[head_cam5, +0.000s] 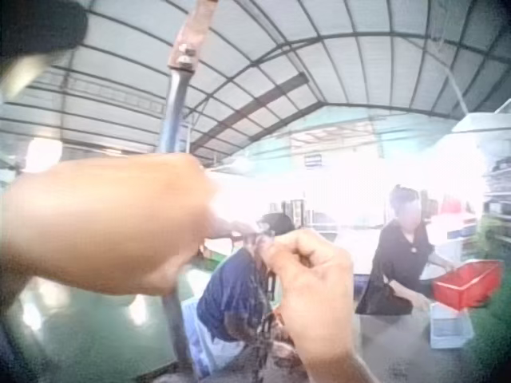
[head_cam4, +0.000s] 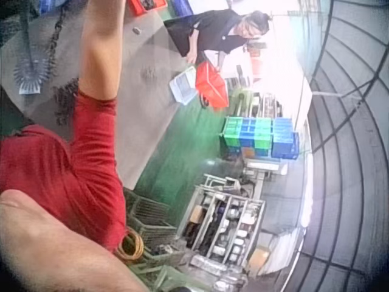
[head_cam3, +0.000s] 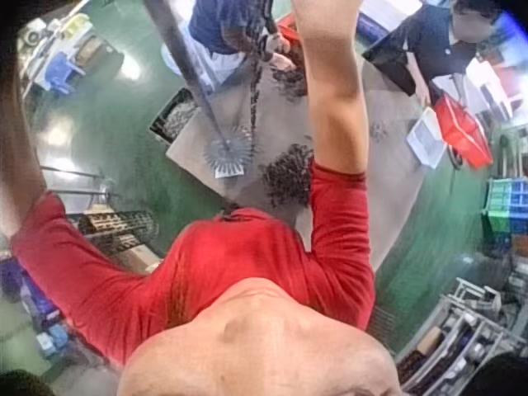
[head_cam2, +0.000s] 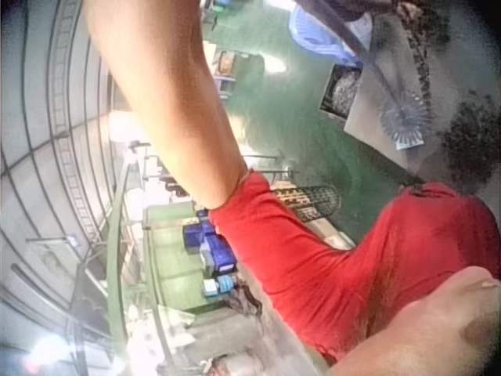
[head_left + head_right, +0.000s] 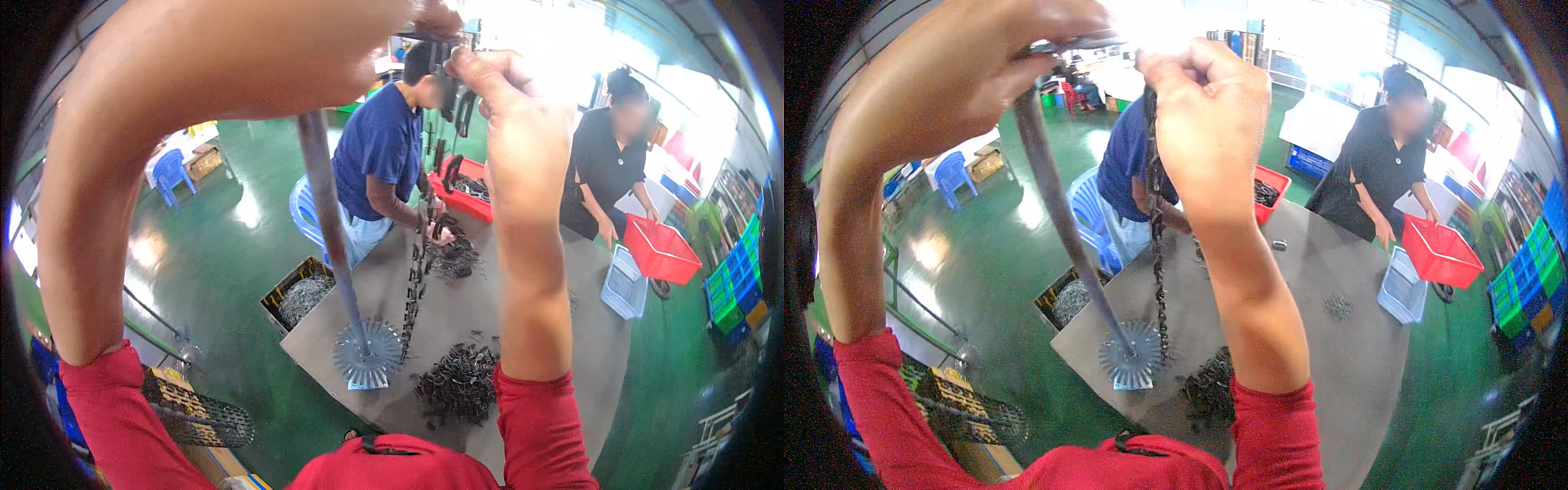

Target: The person hangs small metal parts onto a large cylindrical rack. The person selects the metal parts from a pile on the table and hooks them onto the vertical rods of the rack one by one.

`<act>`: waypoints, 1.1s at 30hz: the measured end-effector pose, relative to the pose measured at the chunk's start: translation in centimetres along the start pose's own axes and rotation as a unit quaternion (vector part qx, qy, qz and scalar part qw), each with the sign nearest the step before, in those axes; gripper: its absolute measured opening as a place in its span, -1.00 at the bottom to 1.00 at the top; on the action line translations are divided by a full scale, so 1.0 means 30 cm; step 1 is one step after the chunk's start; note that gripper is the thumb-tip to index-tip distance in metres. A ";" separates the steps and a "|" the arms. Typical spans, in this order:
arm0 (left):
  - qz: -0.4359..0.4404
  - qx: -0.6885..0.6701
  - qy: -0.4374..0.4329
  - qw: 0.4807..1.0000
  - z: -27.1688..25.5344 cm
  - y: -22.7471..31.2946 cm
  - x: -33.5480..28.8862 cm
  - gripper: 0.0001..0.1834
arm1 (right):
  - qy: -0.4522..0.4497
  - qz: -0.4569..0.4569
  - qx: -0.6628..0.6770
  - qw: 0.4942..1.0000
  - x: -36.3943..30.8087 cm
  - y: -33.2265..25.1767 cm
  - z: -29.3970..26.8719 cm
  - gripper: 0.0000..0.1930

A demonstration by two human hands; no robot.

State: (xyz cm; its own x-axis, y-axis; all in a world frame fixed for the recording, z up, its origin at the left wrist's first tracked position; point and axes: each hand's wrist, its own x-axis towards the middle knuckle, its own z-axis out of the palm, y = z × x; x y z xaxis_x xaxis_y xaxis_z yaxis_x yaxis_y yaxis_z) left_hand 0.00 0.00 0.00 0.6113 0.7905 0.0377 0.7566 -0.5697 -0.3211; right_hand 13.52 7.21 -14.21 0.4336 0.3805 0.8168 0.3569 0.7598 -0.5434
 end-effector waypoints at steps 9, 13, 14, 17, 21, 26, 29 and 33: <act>0.160 -0.073 0.279 0.944 0.179 -0.239 0.101 -0.54 | -0.223 0.122 -0.071 0.965 0.079 0.084 -0.183 -0.86; 0.211 -0.063 0.339 0.915 0.232 -0.295 0.137 -0.53 | -0.202 0.112 0.015 0.973 0.078 0.114 -0.120 -0.81; 0.215 -0.058 0.336 0.915 0.235 -0.293 0.129 -0.52 | -0.184 0.106 0.025 0.977 0.077 0.104 -0.114 -0.81; 0.224 -0.046 0.315 0.921 0.225 -0.290 0.118 -0.50 | -0.161 0.080 0.006 0.984 0.081 0.088 -0.066 -0.78; 0.224 -0.040 0.294 0.929 0.191 -0.281 0.118 -0.47 | -0.188 0.033 0.037 0.981 0.109 0.085 -0.002 -0.74; 0.181 -0.013 0.274 0.945 0.164 -0.237 0.091 -0.46 | -0.235 0.022 0.021 0.971 0.125 0.066 0.001 -0.76; 0.123 0.013 0.231 0.965 0.131 -0.210 0.108 -0.45 | -0.250 0.023 0.035 0.967 0.132 0.070 0.007 -0.79; 0.102 0.077 0.263 0.956 0.139 -0.181 0.136 -0.59 | -0.243 0.029 0.041 0.969 0.140 0.074 0.013 -0.80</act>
State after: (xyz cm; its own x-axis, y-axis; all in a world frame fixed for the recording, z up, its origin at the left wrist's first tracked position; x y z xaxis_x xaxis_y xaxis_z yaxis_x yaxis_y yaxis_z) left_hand -2.58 7.26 -2.05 0.8058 0.4202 0.4174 0.5902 -0.6278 -0.5074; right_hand 15.82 10.70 -11.92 0.0039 0.6119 0.7910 0.2687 0.7612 -0.5902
